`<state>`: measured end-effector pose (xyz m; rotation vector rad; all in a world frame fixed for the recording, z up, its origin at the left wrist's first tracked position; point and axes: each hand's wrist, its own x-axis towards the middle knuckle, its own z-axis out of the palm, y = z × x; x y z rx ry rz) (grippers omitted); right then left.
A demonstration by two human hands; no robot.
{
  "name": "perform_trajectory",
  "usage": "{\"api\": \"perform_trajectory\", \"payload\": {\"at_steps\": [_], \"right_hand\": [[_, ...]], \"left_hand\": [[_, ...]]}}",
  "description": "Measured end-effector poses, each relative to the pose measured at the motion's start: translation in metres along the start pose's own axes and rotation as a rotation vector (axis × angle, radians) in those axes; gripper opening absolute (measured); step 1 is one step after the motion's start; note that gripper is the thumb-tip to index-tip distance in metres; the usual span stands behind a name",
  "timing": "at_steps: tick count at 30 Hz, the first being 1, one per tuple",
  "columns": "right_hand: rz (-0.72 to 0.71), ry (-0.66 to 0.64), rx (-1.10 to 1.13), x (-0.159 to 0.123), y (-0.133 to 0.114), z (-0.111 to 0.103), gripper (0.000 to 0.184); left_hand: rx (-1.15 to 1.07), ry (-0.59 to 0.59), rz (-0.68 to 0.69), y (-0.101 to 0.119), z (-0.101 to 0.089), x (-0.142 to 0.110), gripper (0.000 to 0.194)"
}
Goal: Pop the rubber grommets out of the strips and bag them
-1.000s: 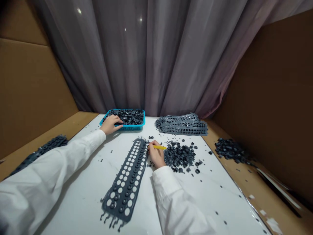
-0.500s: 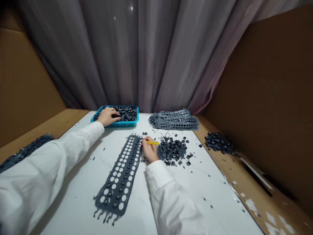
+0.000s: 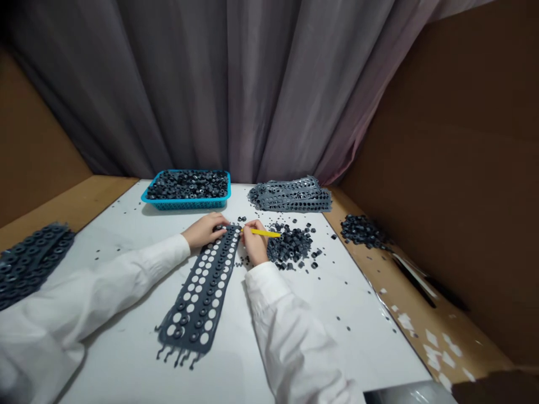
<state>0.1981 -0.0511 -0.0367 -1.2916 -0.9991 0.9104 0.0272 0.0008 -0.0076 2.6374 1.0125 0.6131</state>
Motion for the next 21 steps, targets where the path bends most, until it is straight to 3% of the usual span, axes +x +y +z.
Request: {"api": "perform_trajectory", "payload": {"at_steps": [3,7,16,21], "right_hand": [[-0.023,-0.01,-0.059,0.004,0.001,0.003,0.007],[-0.051,-0.036,-0.132,0.011,0.003,0.006,0.01],[-0.079,-0.036,-0.214,0.016,0.007,0.008,0.013],[-0.085,-0.021,-0.242,0.016,0.006,0.008,0.016]], "left_hand": [[-0.04,-0.031,-0.057,-0.008,0.01,0.016,0.02],[-0.065,-0.153,-0.035,-0.02,0.009,0.032,0.016],[-0.035,-0.351,0.181,-0.018,0.0,0.047,0.02],[-0.038,-0.338,0.203,-0.015,0.006,0.05,0.007]]}}
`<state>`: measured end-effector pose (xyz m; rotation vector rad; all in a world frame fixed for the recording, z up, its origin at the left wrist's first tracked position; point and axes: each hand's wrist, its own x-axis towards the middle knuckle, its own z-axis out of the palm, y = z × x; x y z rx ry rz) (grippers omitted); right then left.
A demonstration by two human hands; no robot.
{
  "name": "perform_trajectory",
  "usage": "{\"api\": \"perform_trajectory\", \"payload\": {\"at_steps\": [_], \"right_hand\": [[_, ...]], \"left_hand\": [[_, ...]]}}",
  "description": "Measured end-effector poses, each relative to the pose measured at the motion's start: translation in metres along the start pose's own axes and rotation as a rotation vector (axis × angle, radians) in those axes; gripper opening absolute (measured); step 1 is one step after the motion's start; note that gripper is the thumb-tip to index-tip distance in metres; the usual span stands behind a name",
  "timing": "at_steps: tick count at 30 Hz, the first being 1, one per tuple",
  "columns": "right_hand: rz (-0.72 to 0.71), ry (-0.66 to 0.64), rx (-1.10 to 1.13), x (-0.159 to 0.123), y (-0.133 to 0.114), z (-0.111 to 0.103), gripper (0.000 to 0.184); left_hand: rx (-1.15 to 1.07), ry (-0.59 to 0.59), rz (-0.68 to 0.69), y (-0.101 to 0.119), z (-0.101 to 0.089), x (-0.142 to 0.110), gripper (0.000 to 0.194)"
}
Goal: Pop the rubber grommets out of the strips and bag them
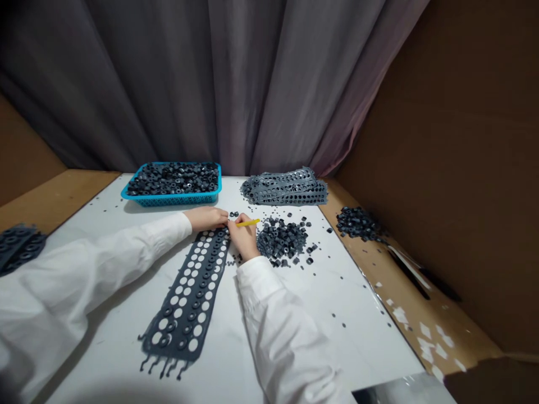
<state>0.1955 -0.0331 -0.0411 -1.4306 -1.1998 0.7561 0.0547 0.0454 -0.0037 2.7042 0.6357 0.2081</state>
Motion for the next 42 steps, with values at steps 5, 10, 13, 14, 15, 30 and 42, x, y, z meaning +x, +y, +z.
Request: {"api": "perform_trajectory", "payload": {"at_steps": [5,10,13,14,15,30,42], "right_hand": [[0.004,0.014,-0.001,0.0,0.002,0.001,0.017],[0.022,0.011,0.03,-0.004,-0.003,-0.001,0.014],[0.03,0.034,0.063,-0.007,-0.006,-0.004,0.012],[0.032,0.045,0.069,-0.008,-0.007,-0.005,0.012],[0.034,0.053,0.071,-0.009,-0.007,-0.006,0.012],[-0.03,0.003,-0.013,-0.008,-0.003,-0.006,0.02],[-0.039,0.025,-0.057,-0.008,-0.003,-0.004,0.022]], "left_hand": [[-0.087,0.212,-0.081,-0.008,0.0,-0.01,0.016],[-0.204,0.42,-0.242,-0.022,-0.01,-0.025,0.032],[-0.254,0.389,-0.249,-0.019,-0.005,-0.031,0.034],[-0.256,0.371,-0.242,-0.017,-0.002,-0.031,0.034],[-0.25,0.349,-0.229,-0.014,0.001,-0.031,0.033],[0.072,-0.098,0.073,0.009,-0.009,0.001,0.024],[0.095,0.114,0.068,0.005,0.014,-0.021,0.023]]}}
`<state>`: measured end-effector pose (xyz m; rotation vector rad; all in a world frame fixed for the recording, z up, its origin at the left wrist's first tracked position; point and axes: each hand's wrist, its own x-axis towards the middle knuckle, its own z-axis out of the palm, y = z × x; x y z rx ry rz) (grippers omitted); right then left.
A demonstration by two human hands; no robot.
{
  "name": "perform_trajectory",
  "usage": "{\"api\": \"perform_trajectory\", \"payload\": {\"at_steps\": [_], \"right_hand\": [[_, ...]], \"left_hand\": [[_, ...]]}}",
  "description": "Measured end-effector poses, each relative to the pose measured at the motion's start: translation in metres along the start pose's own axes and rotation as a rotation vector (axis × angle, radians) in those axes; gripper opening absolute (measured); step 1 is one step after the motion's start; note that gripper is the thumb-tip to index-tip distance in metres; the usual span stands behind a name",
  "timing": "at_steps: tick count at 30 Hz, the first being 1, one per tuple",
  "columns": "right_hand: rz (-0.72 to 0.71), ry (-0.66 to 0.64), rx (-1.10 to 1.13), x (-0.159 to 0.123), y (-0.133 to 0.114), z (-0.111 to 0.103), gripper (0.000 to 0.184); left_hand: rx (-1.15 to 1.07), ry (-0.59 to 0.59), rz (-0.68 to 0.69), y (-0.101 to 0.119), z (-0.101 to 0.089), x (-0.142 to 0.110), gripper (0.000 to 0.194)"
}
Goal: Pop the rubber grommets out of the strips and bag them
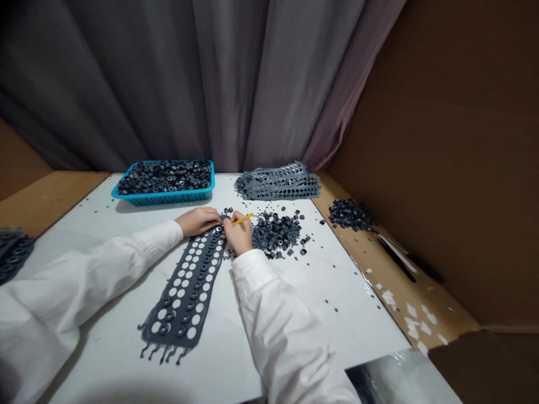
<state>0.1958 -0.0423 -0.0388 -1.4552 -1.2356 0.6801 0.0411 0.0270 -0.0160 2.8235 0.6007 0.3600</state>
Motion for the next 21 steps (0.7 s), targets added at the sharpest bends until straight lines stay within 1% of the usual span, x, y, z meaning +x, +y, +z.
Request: {"api": "perform_trajectory", "payload": {"at_steps": [2,4,9,12,14,17,21], "right_hand": [[0.005,0.002,-0.003,0.0,0.0,0.0,0.022],[0.01,0.001,-0.003,0.0,0.0,0.0,0.022],[0.019,-0.012,0.013,-0.001,0.0,-0.002,0.02],[0.027,-0.001,0.025,-0.003,-0.001,-0.003,0.019],[0.033,0.011,0.031,-0.003,-0.001,-0.004,0.019],[0.038,0.015,0.032,-0.003,-0.001,-0.004,0.02],[0.033,-0.004,0.03,-0.003,-0.002,-0.004,0.018]], "left_hand": [[-0.036,0.052,-0.027,-0.001,0.004,-0.003,0.023],[-0.069,0.074,-0.046,-0.003,0.005,-0.003,0.022],[-0.129,0.008,-0.065,-0.004,-0.008,0.005,0.018],[-0.13,0.022,-0.125,-0.002,-0.014,0.01,0.022],[-0.126,0.028,-0.174,-0.001,-0.014,0.013,0.025],[-0.119,0.005,-0.234,0.0,-0.009,0.018,0.027],[-0.097,-0.028,-0.278,0.002,-0.005,0.023,0.022]]}}
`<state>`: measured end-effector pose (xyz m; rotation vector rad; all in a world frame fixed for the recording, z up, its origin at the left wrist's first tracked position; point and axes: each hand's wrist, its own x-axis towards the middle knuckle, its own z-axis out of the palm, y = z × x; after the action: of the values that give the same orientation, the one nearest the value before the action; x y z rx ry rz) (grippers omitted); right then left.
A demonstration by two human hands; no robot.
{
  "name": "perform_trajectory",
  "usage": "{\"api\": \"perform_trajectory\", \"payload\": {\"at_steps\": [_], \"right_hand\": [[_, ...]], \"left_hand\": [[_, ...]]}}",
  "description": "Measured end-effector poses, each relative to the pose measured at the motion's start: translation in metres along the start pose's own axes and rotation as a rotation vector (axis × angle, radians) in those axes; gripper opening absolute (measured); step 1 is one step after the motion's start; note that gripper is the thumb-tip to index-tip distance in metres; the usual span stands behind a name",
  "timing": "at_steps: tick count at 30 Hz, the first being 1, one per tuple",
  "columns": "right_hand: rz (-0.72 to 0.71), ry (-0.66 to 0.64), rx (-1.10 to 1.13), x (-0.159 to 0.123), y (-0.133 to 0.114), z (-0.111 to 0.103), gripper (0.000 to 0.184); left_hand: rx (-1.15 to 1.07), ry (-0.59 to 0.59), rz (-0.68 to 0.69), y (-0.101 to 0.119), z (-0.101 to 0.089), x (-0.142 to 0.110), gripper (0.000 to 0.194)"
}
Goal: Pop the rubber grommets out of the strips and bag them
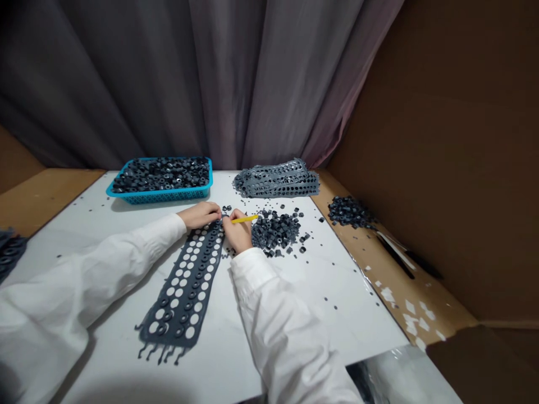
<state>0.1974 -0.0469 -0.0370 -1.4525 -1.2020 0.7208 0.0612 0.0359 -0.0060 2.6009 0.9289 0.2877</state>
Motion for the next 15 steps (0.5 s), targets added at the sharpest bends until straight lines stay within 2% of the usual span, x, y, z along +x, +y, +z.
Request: {"api": "perform_trajectory", "payload": {"at_steps": [8,10,15], "right_hand": [[-0.013,-0.015,-0.005,0.002,0.002,0.002,0.019],[-0.013,-0.008,-0.01,0.002,0.002,0.002,0.02],[-0.013,0.002,-0.022,0.002,0.002,0.002,0.02]], "left_hand": [[0.063,-0.105,0.047,0.006,-0.007,0.005,0.007],[0.068,-0.106,0.062,0.009,-0.005,0.005,0.001],[-0.038,-0.037,0.034,0.013,0.003,-0.002,0.008]]}}
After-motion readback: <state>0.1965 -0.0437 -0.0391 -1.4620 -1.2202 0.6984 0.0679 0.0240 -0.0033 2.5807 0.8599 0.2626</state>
